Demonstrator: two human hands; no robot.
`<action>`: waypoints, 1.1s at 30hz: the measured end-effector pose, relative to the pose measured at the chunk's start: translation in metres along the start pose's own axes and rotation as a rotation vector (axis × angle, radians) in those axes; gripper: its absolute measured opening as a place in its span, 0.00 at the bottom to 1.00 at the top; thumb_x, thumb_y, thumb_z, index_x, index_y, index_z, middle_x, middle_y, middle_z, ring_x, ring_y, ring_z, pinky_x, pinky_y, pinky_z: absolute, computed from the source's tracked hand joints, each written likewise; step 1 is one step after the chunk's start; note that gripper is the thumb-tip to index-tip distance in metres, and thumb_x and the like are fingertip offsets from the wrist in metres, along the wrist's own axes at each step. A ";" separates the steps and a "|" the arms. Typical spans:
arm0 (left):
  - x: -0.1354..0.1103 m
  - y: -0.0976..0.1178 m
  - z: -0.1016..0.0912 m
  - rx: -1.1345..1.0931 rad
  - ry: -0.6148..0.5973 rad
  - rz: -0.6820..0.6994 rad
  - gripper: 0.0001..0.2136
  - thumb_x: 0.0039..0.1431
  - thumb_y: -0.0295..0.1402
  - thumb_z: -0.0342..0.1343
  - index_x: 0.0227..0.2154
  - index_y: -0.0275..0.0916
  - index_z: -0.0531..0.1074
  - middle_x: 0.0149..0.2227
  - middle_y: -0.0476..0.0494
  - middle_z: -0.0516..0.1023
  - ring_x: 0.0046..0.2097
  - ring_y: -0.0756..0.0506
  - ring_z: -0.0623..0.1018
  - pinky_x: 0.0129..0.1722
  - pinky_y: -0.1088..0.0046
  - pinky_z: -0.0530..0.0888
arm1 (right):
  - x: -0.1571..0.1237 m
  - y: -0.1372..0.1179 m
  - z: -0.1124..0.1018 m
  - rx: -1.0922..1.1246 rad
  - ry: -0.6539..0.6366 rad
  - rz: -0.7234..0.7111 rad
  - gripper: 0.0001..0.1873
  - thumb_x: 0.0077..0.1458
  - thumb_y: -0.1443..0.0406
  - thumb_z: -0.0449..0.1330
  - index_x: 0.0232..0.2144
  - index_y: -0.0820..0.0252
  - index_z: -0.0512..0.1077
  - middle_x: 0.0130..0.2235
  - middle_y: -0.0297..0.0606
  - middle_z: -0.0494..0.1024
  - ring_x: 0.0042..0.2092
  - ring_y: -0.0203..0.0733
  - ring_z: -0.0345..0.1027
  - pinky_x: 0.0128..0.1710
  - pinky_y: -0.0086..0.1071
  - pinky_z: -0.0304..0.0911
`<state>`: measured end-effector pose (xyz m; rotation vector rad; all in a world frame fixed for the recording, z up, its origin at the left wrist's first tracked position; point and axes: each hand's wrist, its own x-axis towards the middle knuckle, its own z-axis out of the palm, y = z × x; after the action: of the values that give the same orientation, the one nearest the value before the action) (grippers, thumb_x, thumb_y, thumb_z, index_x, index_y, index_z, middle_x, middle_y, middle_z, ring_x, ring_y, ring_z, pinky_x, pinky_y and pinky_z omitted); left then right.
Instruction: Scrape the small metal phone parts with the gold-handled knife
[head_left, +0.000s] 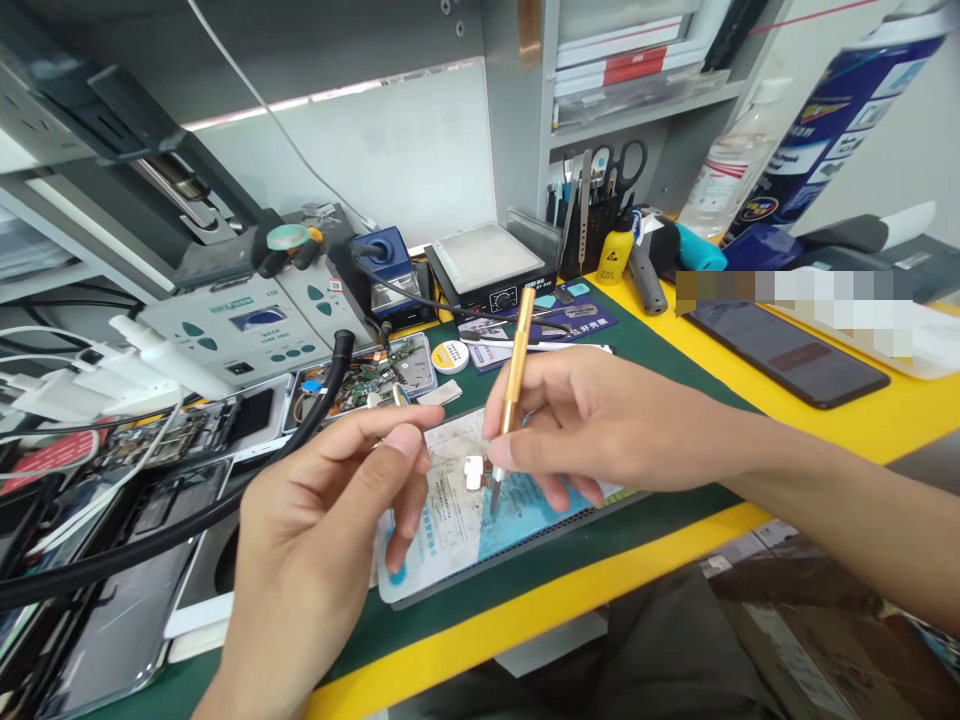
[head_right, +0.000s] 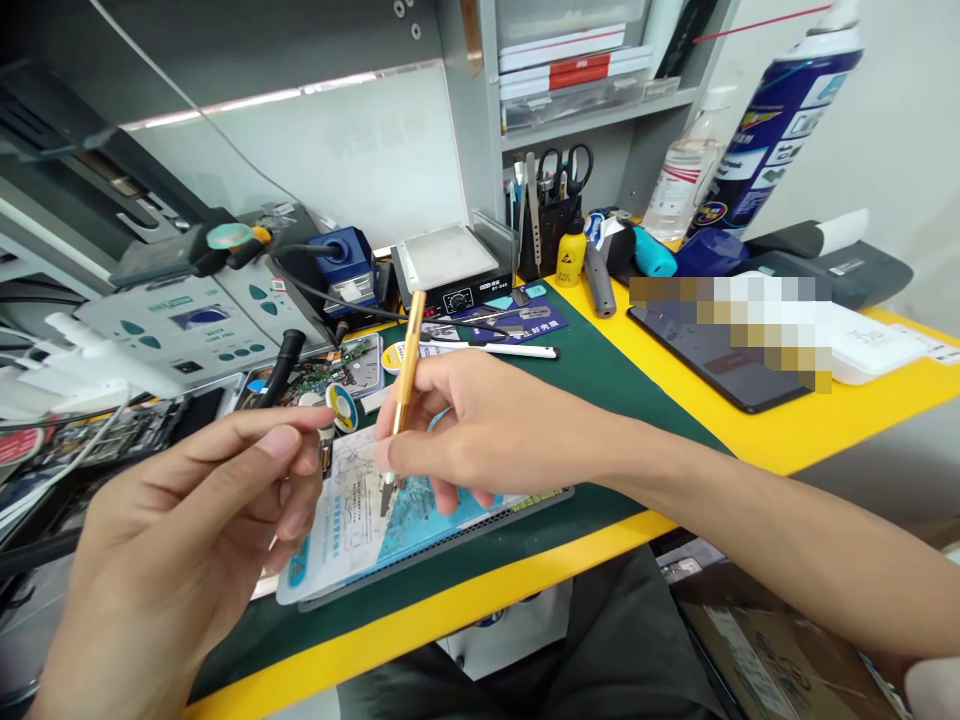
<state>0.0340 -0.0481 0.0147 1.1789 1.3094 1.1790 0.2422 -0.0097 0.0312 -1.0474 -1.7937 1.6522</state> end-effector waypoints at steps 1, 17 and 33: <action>0.000 -0.002 -0.001 0.036 0.000 0.008 0.14 0.56 0.39 0.64 0.43 0.40 0.79 0.26 0.50 0.73 0.22 0.53 0.68 0.17 0.79 0.61 | 0.001 0.000 -0.001 0.028 0.022 -0.014 0.07 0.55 0.67 0.65 0.37 0.61 0.70 0.31 0.32 0.76 0.22 0.31 0.70 0.15 0.22 0.62; -0.001 -0.008 0.001 0.170 -0.330 -0.141 0.19 0.58 0.51 0.61 0.38 0.38 0.75 0.15 0.59 0.53 0.17 0.57 0.51 0.17 0.80 0.44 | 0.007 0.005 -0.004 0.262 0.064 -0.071 0.10 0.55 0.64 0.69 0.31 0.61 0.70 0.21 0.28 0.75 0.21 0.34 0.70 0.15 0.22 0.62; 0.009 -0.013 -0.015 0.437 -0.083 0.358 0.10 0.62 0.41 0.59 0.29 0.42 0.75 0.25 0.53 0.69 0.25 0.53 0.64 0.23 0.79 0.62 | 0.012 0.008 -0.007 0.331 0.253 -0.173 0.12 0.56 0.64 0.68 0.28 0.62 0.69 0.23 0.32 0.75 0.21 0.34 0.70 0.14 0.23 0.62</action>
<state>0.0180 -0.0409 0.0022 1.8200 1.3688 1.1027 0.2420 0.0034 0.0230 -0.8795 -1.3525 1.5649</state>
